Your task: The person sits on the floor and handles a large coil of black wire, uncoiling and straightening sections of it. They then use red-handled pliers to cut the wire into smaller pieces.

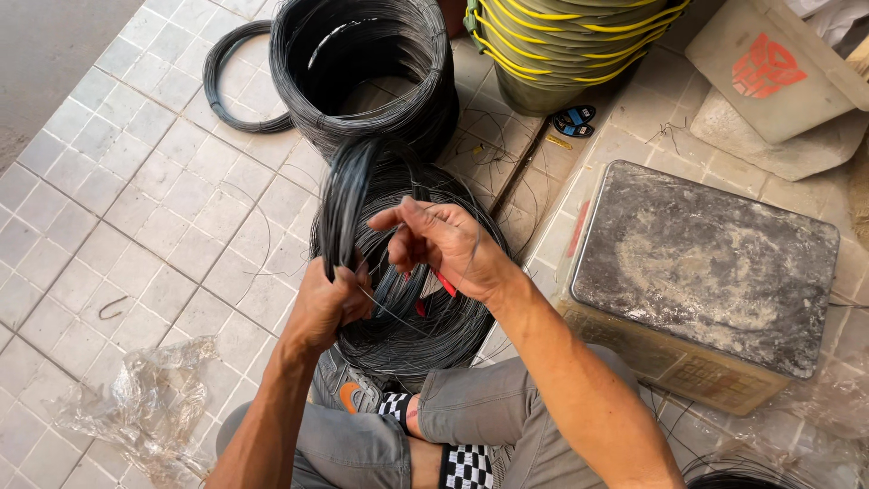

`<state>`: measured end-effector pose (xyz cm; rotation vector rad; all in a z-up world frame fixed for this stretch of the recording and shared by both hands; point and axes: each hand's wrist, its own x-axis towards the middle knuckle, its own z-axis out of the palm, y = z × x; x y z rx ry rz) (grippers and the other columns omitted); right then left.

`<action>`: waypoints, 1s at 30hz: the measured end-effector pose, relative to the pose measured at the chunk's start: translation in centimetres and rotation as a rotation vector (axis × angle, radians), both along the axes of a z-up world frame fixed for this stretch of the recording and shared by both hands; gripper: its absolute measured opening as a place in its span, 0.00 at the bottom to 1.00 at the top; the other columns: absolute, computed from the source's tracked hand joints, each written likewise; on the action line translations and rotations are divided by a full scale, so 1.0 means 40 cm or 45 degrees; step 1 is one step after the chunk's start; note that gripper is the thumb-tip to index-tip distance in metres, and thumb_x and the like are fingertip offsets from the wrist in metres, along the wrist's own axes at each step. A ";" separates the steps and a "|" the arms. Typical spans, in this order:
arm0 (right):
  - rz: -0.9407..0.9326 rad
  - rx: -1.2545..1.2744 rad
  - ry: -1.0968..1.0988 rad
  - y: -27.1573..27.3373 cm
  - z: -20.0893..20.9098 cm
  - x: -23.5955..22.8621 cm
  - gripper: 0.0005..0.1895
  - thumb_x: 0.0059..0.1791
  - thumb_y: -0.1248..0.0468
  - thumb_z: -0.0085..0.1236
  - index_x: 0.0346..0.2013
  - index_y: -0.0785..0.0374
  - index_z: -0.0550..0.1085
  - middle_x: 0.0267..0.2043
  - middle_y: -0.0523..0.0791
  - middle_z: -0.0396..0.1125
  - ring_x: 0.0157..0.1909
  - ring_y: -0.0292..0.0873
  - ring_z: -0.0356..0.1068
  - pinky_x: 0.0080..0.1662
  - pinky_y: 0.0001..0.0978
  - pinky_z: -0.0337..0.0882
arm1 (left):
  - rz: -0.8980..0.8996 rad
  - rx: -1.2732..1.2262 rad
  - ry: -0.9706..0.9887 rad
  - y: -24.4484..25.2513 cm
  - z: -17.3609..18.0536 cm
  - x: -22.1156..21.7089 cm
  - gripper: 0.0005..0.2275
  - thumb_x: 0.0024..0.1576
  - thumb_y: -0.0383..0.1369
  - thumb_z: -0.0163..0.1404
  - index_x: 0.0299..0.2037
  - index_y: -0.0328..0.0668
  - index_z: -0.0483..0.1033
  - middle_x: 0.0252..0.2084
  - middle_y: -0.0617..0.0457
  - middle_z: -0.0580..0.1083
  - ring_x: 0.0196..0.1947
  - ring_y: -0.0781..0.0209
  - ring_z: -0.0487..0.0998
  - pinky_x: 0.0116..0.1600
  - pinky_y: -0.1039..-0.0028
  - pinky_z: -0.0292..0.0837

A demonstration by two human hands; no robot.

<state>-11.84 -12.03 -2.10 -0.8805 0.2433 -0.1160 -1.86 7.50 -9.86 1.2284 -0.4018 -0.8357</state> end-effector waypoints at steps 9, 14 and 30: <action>0.794 -0.175 -0.032 0.019 0.003 -0.107 0.13 0.57 0.57 0.61 0.44 0.65 0.82 0.35 0.51 0.80 0.39 0.45 0.83 0.41 0.32 0.83 | 0.022 0.071 -0.089 -0.003 -0.013 0.015 0.30 0.49 0.59 0.66 0.26 0.36 0.72 0.10 0.56 0.62 0.07 0.69 0.64 0.17 0.76 0.70; 0.750 0.089 -0.302 0.011 -0.013 -0.130 0.10 0.57 0.68 0.58 0.41 0.76 0.78 0.22 0.54 0.73 0.26 0.48 0.79 0.37 0.39 0.81 | 0.022 0.070 -0.065 -0.007 0.016 0.002 0.30 0.47 0.60 0.67 0.25 0.38 0.72 0.10 0.56 0.62 0.06 0.69 0.62 0.14 0.78 0.66; 0.390 0.421 -0.342 -0.035 -0.079 -0.124 0.15 0.60 0.57 0.47 0.42 0.70 0.71 0.15 0.43 0.59 0.15 0.42 0.70 0.43 0.53 0.81 | 0.227 0.051 0.082 -0.037 0.128 0.041 0.19 0.63 0.38 0.61 0.24 0.40 0.68 0.10 0.57 0.57 0.06 0.68 0.58 0.21 0.70 0.72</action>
